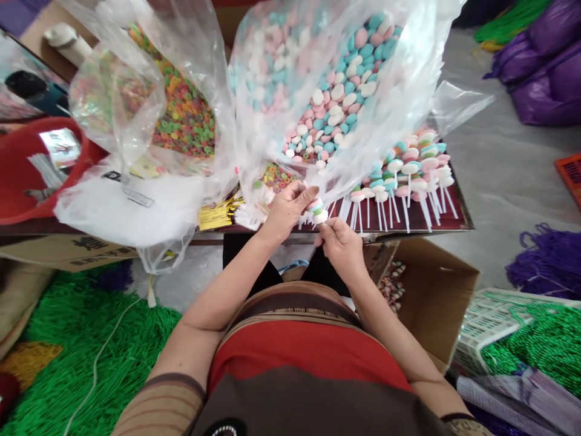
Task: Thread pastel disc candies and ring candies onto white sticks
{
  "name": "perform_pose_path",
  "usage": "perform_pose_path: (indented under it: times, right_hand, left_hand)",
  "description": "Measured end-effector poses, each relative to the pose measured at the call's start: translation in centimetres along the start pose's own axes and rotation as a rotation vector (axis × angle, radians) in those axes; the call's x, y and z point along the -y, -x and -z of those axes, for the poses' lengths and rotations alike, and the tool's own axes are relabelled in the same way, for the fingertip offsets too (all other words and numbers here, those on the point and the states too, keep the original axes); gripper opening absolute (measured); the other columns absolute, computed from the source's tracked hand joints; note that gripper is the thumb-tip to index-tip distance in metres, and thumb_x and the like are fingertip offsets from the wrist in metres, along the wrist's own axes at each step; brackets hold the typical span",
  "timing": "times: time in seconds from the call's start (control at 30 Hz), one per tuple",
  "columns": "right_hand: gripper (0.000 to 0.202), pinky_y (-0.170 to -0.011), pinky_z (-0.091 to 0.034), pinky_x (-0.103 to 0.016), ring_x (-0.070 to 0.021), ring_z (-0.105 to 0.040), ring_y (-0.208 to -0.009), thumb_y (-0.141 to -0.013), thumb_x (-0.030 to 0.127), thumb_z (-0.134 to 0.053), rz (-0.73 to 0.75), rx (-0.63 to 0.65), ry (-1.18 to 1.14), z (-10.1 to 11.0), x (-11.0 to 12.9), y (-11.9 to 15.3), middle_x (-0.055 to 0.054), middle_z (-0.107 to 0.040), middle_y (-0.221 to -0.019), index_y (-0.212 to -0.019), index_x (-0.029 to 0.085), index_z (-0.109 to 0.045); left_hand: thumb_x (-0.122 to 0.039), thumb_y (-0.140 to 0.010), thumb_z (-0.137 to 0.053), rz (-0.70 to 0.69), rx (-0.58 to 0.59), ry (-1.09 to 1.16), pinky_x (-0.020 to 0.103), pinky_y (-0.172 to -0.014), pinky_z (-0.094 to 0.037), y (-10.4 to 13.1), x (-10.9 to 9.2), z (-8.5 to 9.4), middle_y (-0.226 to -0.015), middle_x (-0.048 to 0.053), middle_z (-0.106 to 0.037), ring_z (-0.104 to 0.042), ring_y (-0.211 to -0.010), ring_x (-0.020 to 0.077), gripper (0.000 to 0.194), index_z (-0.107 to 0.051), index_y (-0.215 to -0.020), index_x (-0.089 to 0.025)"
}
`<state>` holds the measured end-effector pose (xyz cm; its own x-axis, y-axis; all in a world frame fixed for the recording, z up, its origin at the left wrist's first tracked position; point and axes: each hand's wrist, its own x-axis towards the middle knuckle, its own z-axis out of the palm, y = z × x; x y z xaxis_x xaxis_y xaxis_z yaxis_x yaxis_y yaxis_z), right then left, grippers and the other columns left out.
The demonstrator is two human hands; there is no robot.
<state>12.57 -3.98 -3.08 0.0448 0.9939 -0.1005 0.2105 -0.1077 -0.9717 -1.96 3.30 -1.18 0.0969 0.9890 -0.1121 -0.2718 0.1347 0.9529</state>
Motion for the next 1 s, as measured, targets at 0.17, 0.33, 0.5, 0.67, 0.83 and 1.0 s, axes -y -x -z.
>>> perform_pose_path:
  times: [0.17,0.33,0.5,0.67,0.83,1.0]
  right_hand:
    - [0.044,-0.046,-0.030,-0.024,-0.0076,-0.041,-0.046,-0.086,0.061,-0.076,-0.107,0.015,-0.390,0.9,-0.3,-0.7,0.002,-0.066,-0.065,-0.075,0.021,-0.063]
    - [0.042,-0.043,-0.021,-0.024,-0.0063,-0.032,-0.044,-0.079,0.059,-0.084,-0.096,-0.044,-0.559,2.3,0.5,-1.3,0.005,-0.059,-0.060,-0.084,0.021,-0.067]
    - [0.041,-0.042,-0.017,-0.024,-0.0051,-0.026,-0.043,-0.081,0.058,-0.083,-0.116,-0.056,-0.586,2.6,1.0,-1.5,0.006,-0.055,-0.058,-0.083,0.021,-0.065]
    - [0.044,-0.042,-0.016,-0.023,-0.0048,-0.028,-0.044,-0.077,0.058,-0.086,-0.148,-0.073,-0.600,2.5,0.7,-1.4,0.005,-0.056,-0.057,-0.083,0.020,-0.066]
    - [0.044,-0.042,-0.015,-0.024,-0.0047,-0.026,-0.044,-0.077,0.060,-0.086,-0.154,-0.084,-0.587,2.7,0.7,-1.2,0.005,-0.055,-0.057,-0.083,0.020,-0.067]
    - [0.049,-0.041,-0.014,-0.024,-0.0052,-0.026,-0.044,-0.068,0.060,-0.092,-0.141,-0.116,-0.572,2.6,1.8,-2.3,0.009,-0.042,-0.053,-0.080,0.021,-0.066]
  left_hand:
    - [-0.071,-0.080,-0.078,-0.024,0.226,-0.261,0.025,-0.067,-0.045,-1.4,-1.8,0.8,-0.077,-0.001,-0.066,-0.058,-0.069,0.0103,0.052,-0.071,-0.088,-0.020]
    - [-0.034,-0.092,-0.071,-0.236,0.083,-0.784,0.036,-0.100,-0.050,-7.8,-3.4,2.1,-0.105,0.007,-0.074,-0.067,-0.107,0.0241,0.016,-0.079,-0.099,-0.022]
    - [-0.010,-0.086,-0.067,-0.153,0.013,-1.405,0.048,-0.110,-0.041,-13.1,-2.5,2.5,-0.120,0.020,-0.067,-0.058,-0.126,0.0387,0.012,-0.077,-0.092,-0.013]
    - [-0.005,-0.074,-0.072,-0.092,0.017,-1.410,0.044,-0.102,-0.043,-15.6,-1.7,2.9,-0.091,0.013,-0.068,-0.063,-0.110,0.0355,0.015,-0.065,-0.067,-0.016]
    - [-0.007,-0.070,-0.073,-0.147,-0.001,-1.162,0.036,-0.089,-0.045,-16.0,-3.0,4.3,-0.060,0.002,-0.055,-0.060,-0.085,0.0248,0.033,-0.050,-0.050,-0.021]
    - [-0.023,-0.083,-0.075,-0.080,0.007,-0.563,0.026,-0.066,-0.043,-10.2,-4.3,3.8,-0.073,-0.001,-0.066,-0.055,-0.066,0.0125,0.006,-0.072,-0.079,-0.019]
